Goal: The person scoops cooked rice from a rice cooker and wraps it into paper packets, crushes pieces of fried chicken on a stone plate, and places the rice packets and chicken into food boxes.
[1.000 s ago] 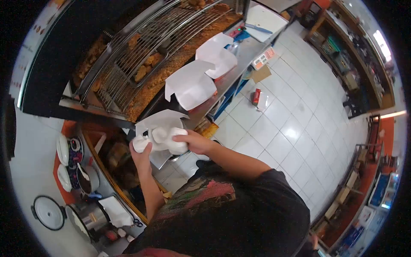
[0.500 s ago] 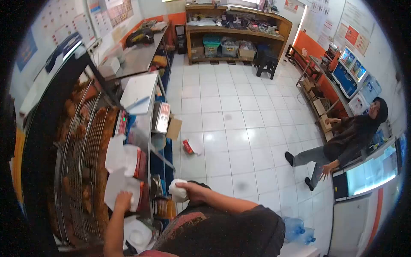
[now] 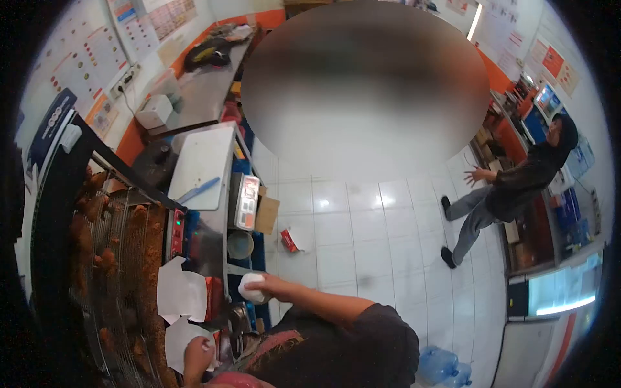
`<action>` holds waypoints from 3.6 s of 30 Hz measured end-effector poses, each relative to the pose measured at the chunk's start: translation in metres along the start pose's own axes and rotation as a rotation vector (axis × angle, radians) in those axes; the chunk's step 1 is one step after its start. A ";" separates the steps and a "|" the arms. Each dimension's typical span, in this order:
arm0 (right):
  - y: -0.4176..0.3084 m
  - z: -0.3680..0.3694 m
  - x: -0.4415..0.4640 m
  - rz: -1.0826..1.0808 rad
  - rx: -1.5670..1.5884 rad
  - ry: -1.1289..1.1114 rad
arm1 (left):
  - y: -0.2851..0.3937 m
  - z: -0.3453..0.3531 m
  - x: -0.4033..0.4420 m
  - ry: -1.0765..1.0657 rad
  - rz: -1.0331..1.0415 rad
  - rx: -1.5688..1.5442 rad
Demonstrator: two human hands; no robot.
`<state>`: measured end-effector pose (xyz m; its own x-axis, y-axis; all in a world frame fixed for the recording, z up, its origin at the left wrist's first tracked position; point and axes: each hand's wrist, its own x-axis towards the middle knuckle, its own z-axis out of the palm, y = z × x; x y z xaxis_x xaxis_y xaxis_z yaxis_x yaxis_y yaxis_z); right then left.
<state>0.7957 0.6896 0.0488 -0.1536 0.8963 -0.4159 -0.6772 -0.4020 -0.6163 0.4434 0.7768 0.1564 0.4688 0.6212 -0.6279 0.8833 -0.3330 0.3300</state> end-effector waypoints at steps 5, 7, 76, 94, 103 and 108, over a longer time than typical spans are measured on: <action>0.000 0.044 0.030 0.122 -0.176 -0.143 | 0.124 0.026 0.024 0.580 0.386 -0.461; 0.010 0.053 0.042 0.112 -0.204 -0.117 | 0.134 0.034 0.059 0.627 0.431 -0.333; -0.020 -0.414 0.056 0.226 0.153 1.013 | 0.261 0.398 0.681 0.187 -0.280 -0.287; -0.166 0.030 0.245 -0.227 -1.438 -0.357 | 0.233 0.030 0.328 1.286 0.151 -1.945; -0.127 0.025 0.335 -0.161 -1.385 -0.605 | 0.166 0.011 0.342 1.240 -0.353 -1.601; -0.241 -0.038 0.317 -0.089 -1.113 -0.801 | 0.161 0.088 0.362 1.199 -0.477 -1.355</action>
<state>0.9380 1.0639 0.0397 -0.7669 0.6360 -0.0858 0.1647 0.0658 -0.9841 0.7550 0.8855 -0.0795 -0.5647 0.7843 -0.2569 0.0443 0.3397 0.9395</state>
